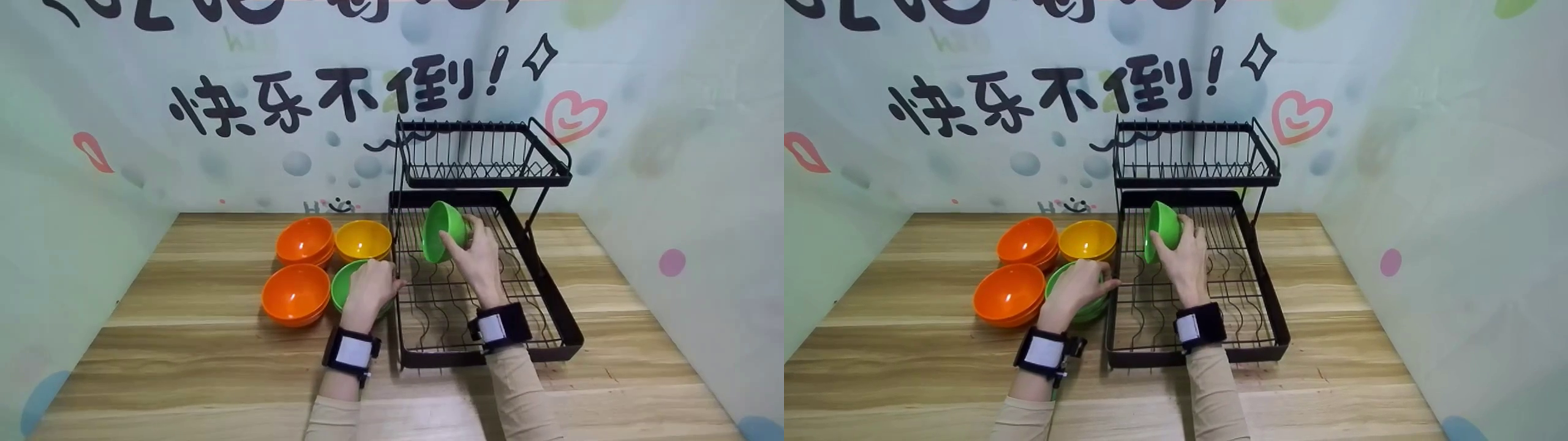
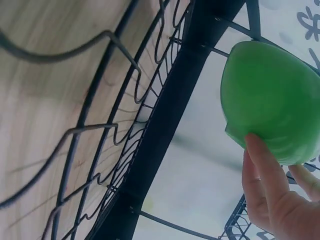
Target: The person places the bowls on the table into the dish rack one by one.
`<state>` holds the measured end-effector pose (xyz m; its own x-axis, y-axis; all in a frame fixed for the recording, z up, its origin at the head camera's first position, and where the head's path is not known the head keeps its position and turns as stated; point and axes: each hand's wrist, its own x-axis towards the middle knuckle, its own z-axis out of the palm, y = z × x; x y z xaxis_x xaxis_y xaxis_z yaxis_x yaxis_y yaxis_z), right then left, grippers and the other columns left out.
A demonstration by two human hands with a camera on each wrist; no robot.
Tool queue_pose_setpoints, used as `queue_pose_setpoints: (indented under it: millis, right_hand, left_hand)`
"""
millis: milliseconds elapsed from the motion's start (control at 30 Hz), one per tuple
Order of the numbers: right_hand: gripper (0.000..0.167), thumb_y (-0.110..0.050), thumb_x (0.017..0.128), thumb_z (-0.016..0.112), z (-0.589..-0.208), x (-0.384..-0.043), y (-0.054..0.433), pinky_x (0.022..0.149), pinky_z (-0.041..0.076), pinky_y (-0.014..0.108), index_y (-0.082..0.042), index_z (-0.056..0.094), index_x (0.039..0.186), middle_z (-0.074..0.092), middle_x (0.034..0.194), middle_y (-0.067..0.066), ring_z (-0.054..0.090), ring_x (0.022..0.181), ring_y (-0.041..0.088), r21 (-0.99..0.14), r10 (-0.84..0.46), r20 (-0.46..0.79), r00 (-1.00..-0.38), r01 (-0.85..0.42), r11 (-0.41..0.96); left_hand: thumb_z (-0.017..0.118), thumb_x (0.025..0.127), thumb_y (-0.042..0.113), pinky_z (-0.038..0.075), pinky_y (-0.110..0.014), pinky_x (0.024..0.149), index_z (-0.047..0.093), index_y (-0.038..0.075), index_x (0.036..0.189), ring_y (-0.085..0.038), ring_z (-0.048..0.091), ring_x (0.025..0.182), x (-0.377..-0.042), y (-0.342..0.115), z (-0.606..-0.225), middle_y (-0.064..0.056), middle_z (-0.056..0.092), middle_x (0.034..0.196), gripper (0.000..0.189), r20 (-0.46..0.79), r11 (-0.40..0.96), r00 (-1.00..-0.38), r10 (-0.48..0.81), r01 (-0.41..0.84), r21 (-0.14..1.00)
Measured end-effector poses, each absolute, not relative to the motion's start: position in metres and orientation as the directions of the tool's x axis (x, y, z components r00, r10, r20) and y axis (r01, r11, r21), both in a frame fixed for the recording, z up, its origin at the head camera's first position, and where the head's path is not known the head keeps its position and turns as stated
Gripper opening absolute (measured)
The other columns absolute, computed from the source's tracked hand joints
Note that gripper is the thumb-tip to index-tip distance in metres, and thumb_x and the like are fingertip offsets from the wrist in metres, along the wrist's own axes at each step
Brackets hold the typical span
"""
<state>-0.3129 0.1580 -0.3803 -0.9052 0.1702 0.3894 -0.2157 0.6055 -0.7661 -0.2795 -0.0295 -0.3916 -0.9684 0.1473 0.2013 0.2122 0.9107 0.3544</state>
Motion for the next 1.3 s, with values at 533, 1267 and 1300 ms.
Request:
queue_pose_setpoints:
  millis: [533, 1267, 1300]
  right_hand:
    - [0.069, -0.045, 0.084, 0.067, -0.393, -0.314, 0.151, 0.079, 0.054, 0.044, -0.005, 0.045, 0.135, 0.053, 0.12, 0.025, 0.056, 0.103, 0.036, -0.646, 0.052, 0.319, -0.946, -0.176, 0.743]
    - [0.071, -0.048, 0.085, 0.064, -0.4, -0.318, 0.148, 0.078, 0.055, 0.045, -0.006, 0.042, 0.137, 0.049, 0.128, 0.029, 0.058, 0.106, 0.038, -0.64, 0.026, 0.264, -0.964, -0.155, 0.753]
    - [0.071, -0.049, 0.085, 0.064, -0.4, -0.318, 0.147, 0.078, 0.055, 0.045, -0.007, 0.042, 0.138, 0.048, 0.129, 0.028, 0.057, 0.107, 0.037, -0.643, 0.03, 0.253, -0.967, -0.145, 0.752]
  left_hand:
    - [0.068, 0.086, 0.029, 0.055, -0.043, 0.073, 0.07, 0.006, 0.091, -0.029, 0.069, 0.084, -0.28, -0.031, -0.392, -0.012, 0.071, 0.084, 0.024, 0.171, 0.904, -0.972, 0.158, 0.212, 0.372]
    - [0.069, 0.086, 0.027, 0.055, -0.043, 0.073, 0.07, 0.005, 0.089, -0.029, 0.069, 0.084, -0.279, -0.031, -0.39, -0.013, 0.071, 0.087, 0.023, 0.161, 0.897, -0.972, 0.169, 0.22, 0.384]
    - [0.068, 0.086, 0.027, 0.055, -0.043, 0.073, 0.07, 0.005, 0.089, -0.029, 0.069, 0.084, -0.279, -0.031, -0.39, -0.013, 0.071, 0.087, 0.023, 0.159, 0.897, -0.973, 0.168, 0.218, 0.386]
